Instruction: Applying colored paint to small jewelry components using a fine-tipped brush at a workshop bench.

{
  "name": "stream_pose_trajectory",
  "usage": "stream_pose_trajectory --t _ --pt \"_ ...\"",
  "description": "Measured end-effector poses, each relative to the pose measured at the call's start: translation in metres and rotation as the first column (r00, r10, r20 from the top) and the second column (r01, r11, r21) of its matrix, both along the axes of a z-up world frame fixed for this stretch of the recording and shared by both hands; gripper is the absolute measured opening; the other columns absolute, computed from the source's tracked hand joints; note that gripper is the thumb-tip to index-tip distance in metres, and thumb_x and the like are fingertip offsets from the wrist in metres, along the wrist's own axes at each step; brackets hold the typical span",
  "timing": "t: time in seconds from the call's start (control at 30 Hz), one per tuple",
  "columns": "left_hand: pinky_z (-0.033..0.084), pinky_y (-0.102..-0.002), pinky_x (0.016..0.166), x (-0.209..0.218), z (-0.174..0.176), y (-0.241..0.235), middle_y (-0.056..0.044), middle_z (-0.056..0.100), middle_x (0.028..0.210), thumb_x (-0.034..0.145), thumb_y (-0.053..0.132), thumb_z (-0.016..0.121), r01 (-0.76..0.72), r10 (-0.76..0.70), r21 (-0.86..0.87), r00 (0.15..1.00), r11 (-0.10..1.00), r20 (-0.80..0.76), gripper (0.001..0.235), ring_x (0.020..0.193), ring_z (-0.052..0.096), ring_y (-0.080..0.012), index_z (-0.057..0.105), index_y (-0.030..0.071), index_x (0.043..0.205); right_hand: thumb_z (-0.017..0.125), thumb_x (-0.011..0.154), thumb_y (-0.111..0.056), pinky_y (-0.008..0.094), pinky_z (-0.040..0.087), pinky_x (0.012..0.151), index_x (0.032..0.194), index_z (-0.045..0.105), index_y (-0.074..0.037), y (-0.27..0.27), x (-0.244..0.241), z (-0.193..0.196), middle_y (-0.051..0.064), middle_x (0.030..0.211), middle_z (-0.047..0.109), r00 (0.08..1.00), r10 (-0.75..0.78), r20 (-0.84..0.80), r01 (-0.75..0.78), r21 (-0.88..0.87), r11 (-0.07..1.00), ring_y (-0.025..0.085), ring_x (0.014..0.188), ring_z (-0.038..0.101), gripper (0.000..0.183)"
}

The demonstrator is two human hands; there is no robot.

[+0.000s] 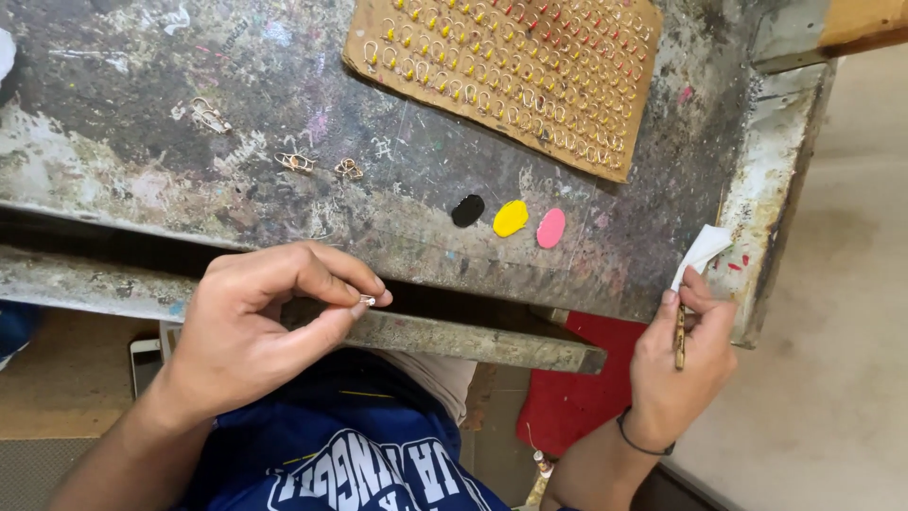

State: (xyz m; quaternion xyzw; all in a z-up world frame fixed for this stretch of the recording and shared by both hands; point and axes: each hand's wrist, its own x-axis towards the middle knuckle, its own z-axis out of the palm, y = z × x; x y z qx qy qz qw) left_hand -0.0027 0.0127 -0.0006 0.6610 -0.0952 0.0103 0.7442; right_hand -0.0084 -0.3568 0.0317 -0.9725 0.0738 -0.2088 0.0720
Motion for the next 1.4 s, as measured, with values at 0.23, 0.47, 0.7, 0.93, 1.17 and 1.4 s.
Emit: stream_pose_trajectory --t 0.23,0.47,0.7,0.93,1.17,1.4 --pt "0.063 -0.024 0.073 -0.005 -0.003 -0.006 -0.017 0.076 0.089 0.087 -0.005 0.064 -0.026 0.026 -0.014 1.000 1.000 -0.012 0.008 0.083 0.082 -0.0216 0.063 0.001 0.083 0.073 0.110 -0.002 0.036 0.051 0.080 0.111 0.064 0.007 0.003 -0.005 -0.025 0.020 0.105 0.063 0.877 0.019 0.481 -0.133 0.204 0.970 0.028 0.094 0.063 0.013" --pt "0.066 -0.025 0.071 -0.005 -0.004 -0.009 -0.013 0.073 0.079 0.084 -0.007 0.068 -0.076 0.078 0.054 0.996 0.996 -0.035 0.007 0.077 0.080 -0.0208 0.064 -0.002 0.080 0.070 0.093 -0.008 0.029 0.057 0.075 0.097 0.064 -0.001 0.073 0.016 -0.023 0.012 0.089 0.066 0.908 0.120 0.400 -0.352 0.577 0.737 0.021 0.077 0.067 0.010" --pt "0.063 -0.024 0.071 -0.003 -0.003 -0.009 -0.015 0.075 0.081 0.083 -0.007 0.069 -0.064 0.069 0.095 0.996 0.993 -0.053 0.006 0.076 0.081 -0.0204 0.065 -0.002 0.080 0.071 0.090 -0.005 0.035 0.050 0.090 0.090 0.067 -0.005 0.080 0.029 -0.021 0.007 0.087 0.070 0.913 0.229 0.339 -0.382 0.505 0.774 0.020 0.083 0.067 0.004" --pt "0.064 -0.024 0.070 -0.002 -0.003 -0.010 -0.017 0.076 0.082 0.081 -0.008 0.068 -0.069 0.078 0.125 0.994 0.990 -0.075 0.006 0.074 0.081 -0.0207 0.065 -0.003 0.079 0.073 0.088 -0.005 0.035 0.048 0.092 0.087 0.067 -0.005 0.082 0.031 -0.022 0.008 0.085 0.071 0.921 0.231 0.315 -0.365 0.483 0.796 0.020 0.080 0.068 0.006" --pt "0.063 -0.023 0.068 0.000 -0.002 -0.010 -0.017 0.077 0.082 0.080 -0.007 0.069 -0.057 0.066 0.128 0.995 0.990 -0.070 0.007 0.074 0.082 -0.0205 0.064 -0.002 0.078 0.072 0.089 -0.005 0.036 0.049 0.092 0.089 0.066 -0.005 0.083 0.031 -0.024 0.008 0.086 0.071 0.922 0.219 0.318 -0.359 0.496 0.791 0.020 0.082 0.067 0.006" --pt "0.064 -0.024 0.067 0.001 -0.002 -0.010 -0.019 0.076 0.081 0.079 -0.009 0.069 -0.059 0.066 0.106 0.996 0.993 -0.065 0.008 0.072 0.083 -0.0215 0.064 -0.004 0.076 0.072 0.091 -0.009 0.035 0.050 0.089 0.090 0.065 -0.005 0.083 0.030 -0.028 0.009 0.086 0.068 0.917 0.188 0.352 -0.361 0.527 0.769 0.021 0.083 0.064 0.008"
